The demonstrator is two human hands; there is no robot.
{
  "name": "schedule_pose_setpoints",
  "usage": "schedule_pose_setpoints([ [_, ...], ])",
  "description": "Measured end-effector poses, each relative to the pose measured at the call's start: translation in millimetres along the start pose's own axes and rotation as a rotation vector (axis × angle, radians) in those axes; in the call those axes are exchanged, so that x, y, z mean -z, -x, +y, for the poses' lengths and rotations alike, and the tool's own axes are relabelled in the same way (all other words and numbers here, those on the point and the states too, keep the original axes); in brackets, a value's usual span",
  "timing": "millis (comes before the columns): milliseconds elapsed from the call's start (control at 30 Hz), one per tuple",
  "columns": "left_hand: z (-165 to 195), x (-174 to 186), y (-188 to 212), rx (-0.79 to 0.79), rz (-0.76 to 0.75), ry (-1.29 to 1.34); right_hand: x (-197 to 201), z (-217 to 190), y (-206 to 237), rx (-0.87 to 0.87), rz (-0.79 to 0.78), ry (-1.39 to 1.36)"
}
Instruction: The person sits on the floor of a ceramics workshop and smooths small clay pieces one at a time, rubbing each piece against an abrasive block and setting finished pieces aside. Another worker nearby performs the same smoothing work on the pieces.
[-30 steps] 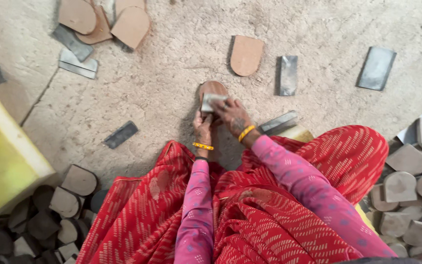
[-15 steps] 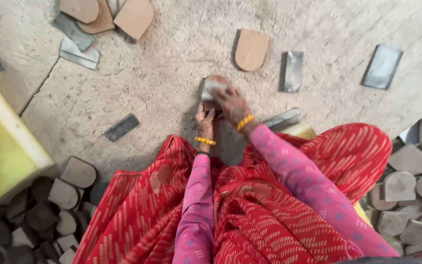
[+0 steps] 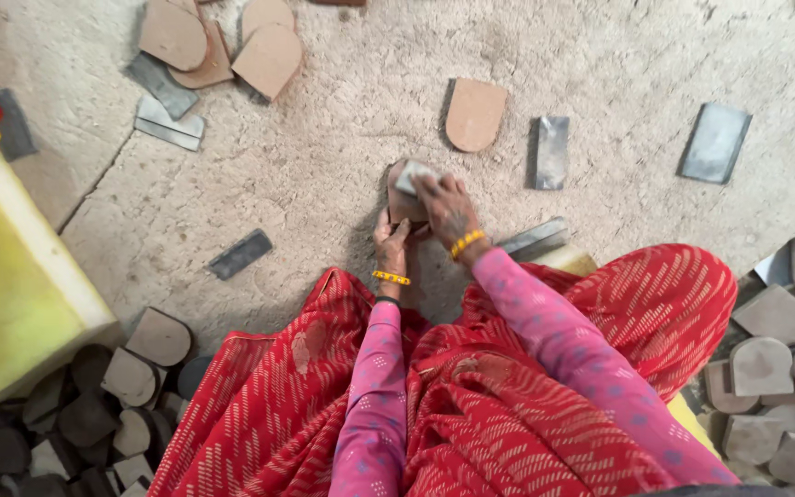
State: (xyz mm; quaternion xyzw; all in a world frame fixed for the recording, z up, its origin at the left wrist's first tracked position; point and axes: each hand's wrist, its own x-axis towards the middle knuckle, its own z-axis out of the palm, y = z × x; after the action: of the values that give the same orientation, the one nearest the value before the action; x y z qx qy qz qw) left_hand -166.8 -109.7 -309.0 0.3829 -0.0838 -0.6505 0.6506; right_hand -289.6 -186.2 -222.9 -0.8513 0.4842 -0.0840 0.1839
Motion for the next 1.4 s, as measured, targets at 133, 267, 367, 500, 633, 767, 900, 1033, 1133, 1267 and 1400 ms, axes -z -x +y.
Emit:
schedule_pose_setpoints([
  [133,8,-7,-2,0.006,-0.035,-0.097,4,4,-30,0.063,0.093,0.056],
  [267,2,-8,-3,-0.019,-0.010,-0.121,2,-6,17,0.111,0.128,0.064],
  [367,-1,-4,-1,-0.027,0.000,-0.152,0,-8,38,0.019,-0.005,0.018],
  [500,3,-4,-3,-0.062,-0.020,-0.142,-1,1,-2,0.015,0.086,0.049],
  [633,5,-9,-4,0.027,-0.008,-0.071,2,-1,-18,0.009,0.109,0.095],
  [767,0,-7,-3,-0.096,-0.033,-0.209,-4,-16,32,0.000,0.121,0.136],
  [900,1,-3,-2,-0.022,-0.016,-0.175,-10,-15,32,-0.045,0.089,0.096],
  [1033,10,-10,-1,0.021,0.009,-0.097,-2,-6,-21,-0.062,0.163,0.033],
  [1133,12,-16,-1,0.000,0.014,-0.128,1,-8,-17,-0.066,0.145,0.063],
  [1267,5,-11,-5,-0.097,-0.037,-0.214,-1,-22,32,-0.052,0.128,0.085],
  [1400,2,-3,-6,-0.074,0.002,-0.180,-12,-19,16,-0.104,0.163,0.080],
])
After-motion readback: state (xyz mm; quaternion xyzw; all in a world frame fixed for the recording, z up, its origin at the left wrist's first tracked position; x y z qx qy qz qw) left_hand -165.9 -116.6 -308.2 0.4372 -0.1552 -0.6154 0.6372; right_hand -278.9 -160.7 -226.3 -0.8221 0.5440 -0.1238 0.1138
